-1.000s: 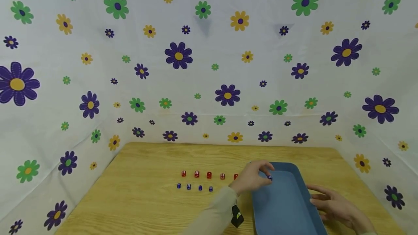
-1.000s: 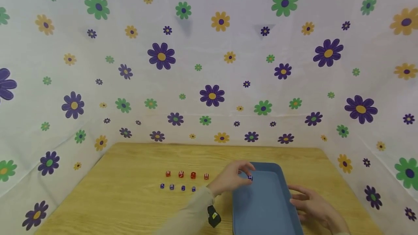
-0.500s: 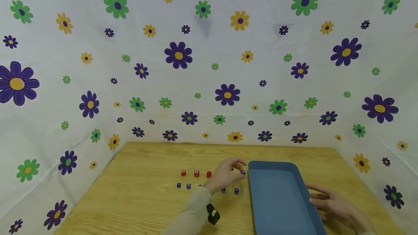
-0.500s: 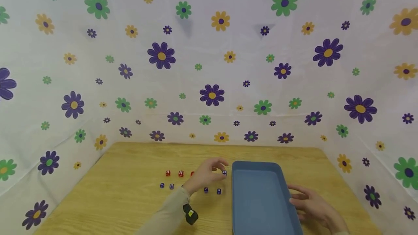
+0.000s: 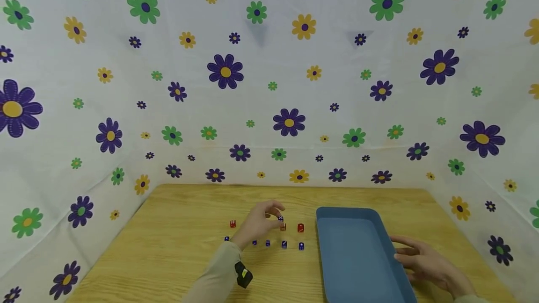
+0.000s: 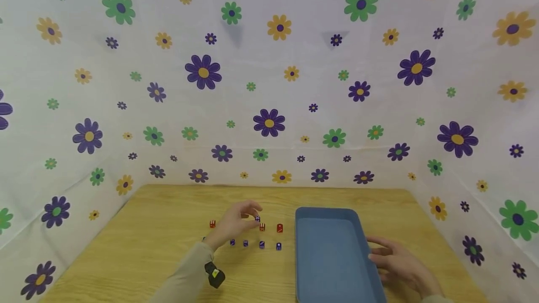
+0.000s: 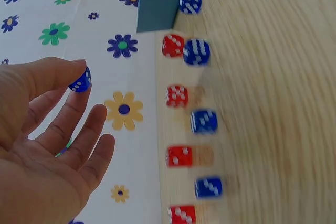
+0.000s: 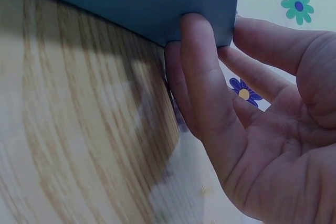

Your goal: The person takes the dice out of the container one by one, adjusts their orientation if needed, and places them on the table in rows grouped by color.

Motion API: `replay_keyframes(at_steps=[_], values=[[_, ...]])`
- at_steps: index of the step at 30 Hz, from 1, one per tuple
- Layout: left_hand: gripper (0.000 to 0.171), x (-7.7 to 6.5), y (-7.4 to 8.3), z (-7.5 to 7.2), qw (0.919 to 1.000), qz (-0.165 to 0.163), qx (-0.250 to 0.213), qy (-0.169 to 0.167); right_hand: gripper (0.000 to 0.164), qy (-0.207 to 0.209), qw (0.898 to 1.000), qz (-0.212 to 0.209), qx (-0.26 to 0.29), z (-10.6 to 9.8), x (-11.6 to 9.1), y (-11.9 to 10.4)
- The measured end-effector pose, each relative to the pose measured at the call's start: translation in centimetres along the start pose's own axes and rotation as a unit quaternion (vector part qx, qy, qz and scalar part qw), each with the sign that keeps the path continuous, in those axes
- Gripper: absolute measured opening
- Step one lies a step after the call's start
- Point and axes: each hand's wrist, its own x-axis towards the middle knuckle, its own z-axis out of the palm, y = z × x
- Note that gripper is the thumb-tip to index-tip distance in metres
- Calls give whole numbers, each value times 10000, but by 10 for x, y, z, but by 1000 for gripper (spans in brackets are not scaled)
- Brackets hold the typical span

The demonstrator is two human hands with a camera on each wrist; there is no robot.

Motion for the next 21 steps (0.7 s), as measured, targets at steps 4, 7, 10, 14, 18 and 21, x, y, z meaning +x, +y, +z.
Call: replay_keyframes(at_steps=[4,7,10,14,18,21], values=[[28,-9,-11,-12,9999,-103,-55,89,76,-56,10000,-21,31,0,-3,-2],[27,-15,-20,-20,9996,-220,-41,144,78,-2,10000,51,47,0,-3,-2],[28,-20,-28,-29,9992,-302,5,247,79,16,9999,95,86,1,-3,0],[29,-28,-35,-41,9985,-390,54,385,77,-67,9999,33,125,1,-3,1],[29,-34,-43,-52,9968,-558,159,549,76,-123,9999,-26,106,2,-4,-1],[29,-37,-47,-60,9955,-671,163,647,76,-163,9998,-54,102,1,-4,-2]])
